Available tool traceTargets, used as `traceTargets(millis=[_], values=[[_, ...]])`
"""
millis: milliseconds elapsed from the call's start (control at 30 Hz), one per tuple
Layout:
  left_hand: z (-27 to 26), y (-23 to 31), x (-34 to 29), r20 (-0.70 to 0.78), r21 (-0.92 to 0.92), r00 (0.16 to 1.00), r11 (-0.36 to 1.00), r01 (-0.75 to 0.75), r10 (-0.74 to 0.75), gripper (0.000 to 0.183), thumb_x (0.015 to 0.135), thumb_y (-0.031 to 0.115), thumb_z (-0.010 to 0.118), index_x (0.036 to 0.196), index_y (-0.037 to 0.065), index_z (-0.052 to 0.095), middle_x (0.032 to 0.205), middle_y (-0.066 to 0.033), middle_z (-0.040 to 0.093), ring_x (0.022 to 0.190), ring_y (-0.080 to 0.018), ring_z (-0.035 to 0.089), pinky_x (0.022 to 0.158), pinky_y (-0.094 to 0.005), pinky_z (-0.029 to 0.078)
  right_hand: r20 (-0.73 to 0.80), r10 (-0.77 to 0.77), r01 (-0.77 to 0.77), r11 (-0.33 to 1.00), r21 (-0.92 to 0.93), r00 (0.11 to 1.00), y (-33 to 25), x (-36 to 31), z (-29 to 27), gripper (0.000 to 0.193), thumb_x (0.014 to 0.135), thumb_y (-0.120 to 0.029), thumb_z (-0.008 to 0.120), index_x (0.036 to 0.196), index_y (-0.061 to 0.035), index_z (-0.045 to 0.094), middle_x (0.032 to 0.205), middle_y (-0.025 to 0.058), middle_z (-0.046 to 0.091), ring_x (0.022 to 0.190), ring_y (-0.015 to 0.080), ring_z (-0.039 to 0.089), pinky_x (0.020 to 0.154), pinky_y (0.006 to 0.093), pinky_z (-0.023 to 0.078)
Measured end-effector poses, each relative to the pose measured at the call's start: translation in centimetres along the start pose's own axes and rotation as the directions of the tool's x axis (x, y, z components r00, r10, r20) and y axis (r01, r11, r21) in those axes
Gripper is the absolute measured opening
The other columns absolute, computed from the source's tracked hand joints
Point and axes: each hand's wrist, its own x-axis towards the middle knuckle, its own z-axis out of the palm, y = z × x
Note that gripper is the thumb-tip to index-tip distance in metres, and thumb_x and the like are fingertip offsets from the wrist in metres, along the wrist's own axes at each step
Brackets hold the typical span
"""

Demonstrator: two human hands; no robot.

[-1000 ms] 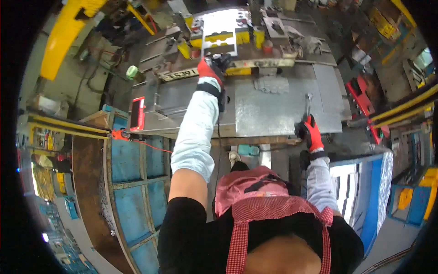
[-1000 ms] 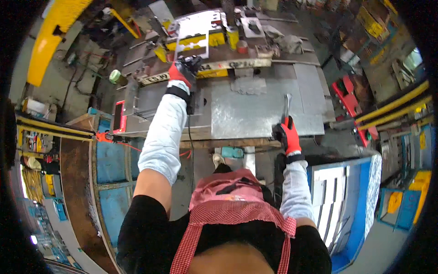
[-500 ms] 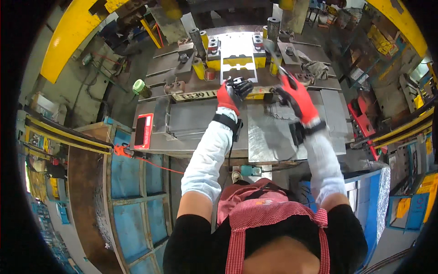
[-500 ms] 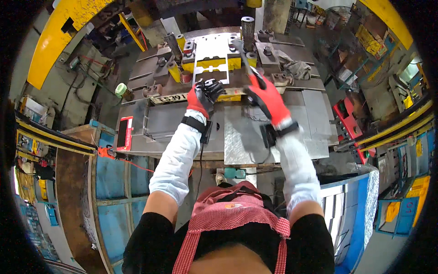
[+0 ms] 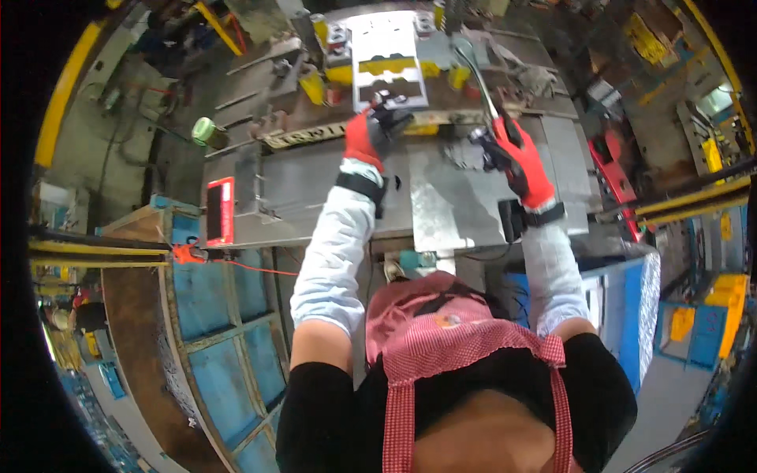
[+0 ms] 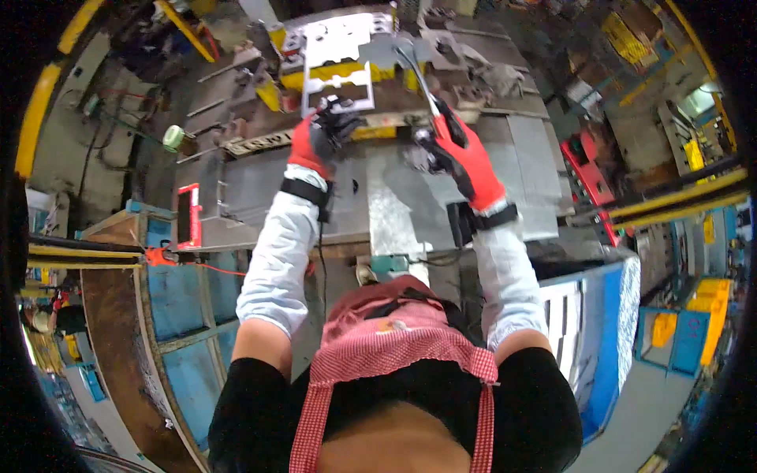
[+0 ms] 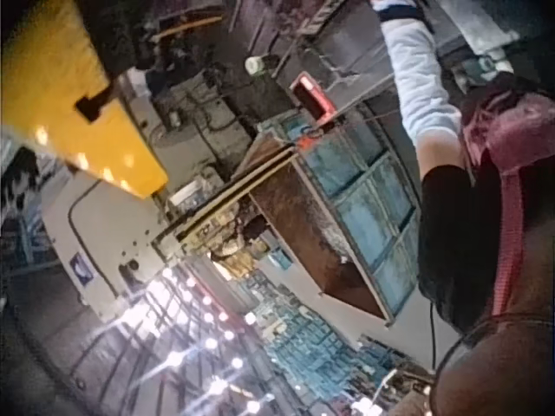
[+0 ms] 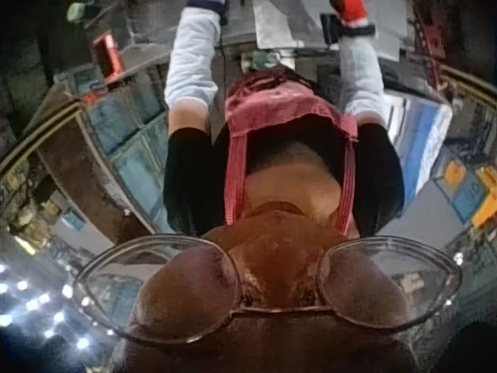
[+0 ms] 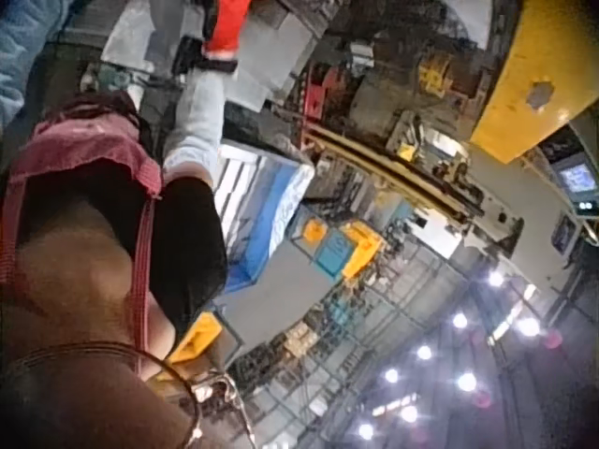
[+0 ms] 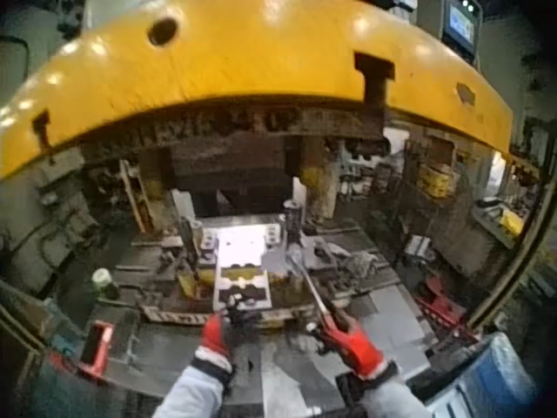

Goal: The recorder is placing metal sheets into a press machine, operating the press, and removing the finished parts using a hand tool.

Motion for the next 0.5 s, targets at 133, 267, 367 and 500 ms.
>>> traceTargets(millis=[133, 267, 367, 500], values=[[-0.4, 0.8, 0.2, 0.200, -0.352, 0.976, 0.923, 0.152, -0.085, 0.040, 0.092, 0.022, 0.029, 0.119, -0.006, 0.039, 0.112, -0.0194, 0.052, 0.096, -0.0302, 0.055, 0.088, -0.0391, 0.044, -0.110, 0.269, -0.269, 0.963, 0.018, 0.957, 3.4, -8.7, -6.4, 0.059, 0.078, -0.010, 0.058, 0.131, -0.0068, 0.033, 0.078, -0.0006, 0.051, 0.059, 0.0070, 0.046, 0.052, 0.0214, 0.041], [-1.1, 1.5, -4.7, -0.030, 0.174, 0.984, 0.970, -0.170, 0.178, 0.034, 0.088, 0.012, 0.030, 0.105, -0.006, 0.052, 0.095, -0.0190, 0.059, 0.081, -0.0265, 0.061, 0.076, -0.0384, 0.049, -0.076, 0.402, -0.399, 0.915, 0.050, 0.912, 12.1, -9.6, -10.9, 0.048, 0.081, -0.015, 0.054, 0.125, -0.0074, 0.038, 0.089, 0.0061, 0.058, 0.058, 0.0105, 0.050, 0.053, 0.0246, 0.043], [-2.9, 3.2, -13.4, 0.046, 0.774, 0.960, 0.598, -0.210, 0.277, 0.028, 0.082, 0.016, 0.043, 0.089, -0.003, 0.061, 0.078, -0.0146, 0.062, 0.071, -0.0227, 0.061, 0.065, -0.0330, 0.048, -0.063, 0.435, -0.419, 0.891, 0.176, 0.898, 13.4, -7.5, -8.6, 0.036, 0.082, -0.015, 0.054, 0.116, -0.0024, 0.047, 0.099, 0.0071, 0.057, 0.078, 0.0148, 0.057, 0.062, 0.0269, 0.046], [-5.3, 4.8, -25.8, -0.095, 0.806, 0.902, 0.565, -0.178, 0.420, 0.018, 0.071, 0.015, 0.053, 0.079, 0.002, 0.063, 0.079, -0.0106, 0.061, 0.077, -0.0244, 0.057, 0.070, -0.0331, 0.045, 0.110, -0.143, 0.179, 0.717, -0.673, 0.984, 18.8, -6.8, -14.7, 0.038, 0.082, -0.014, 0.053, 0.117, -0.0014, 0.046, 0.108, 0.0093, 0.055, 0.084, 0.0147, 0.056, 0.066, 0.0252, 0.046]])
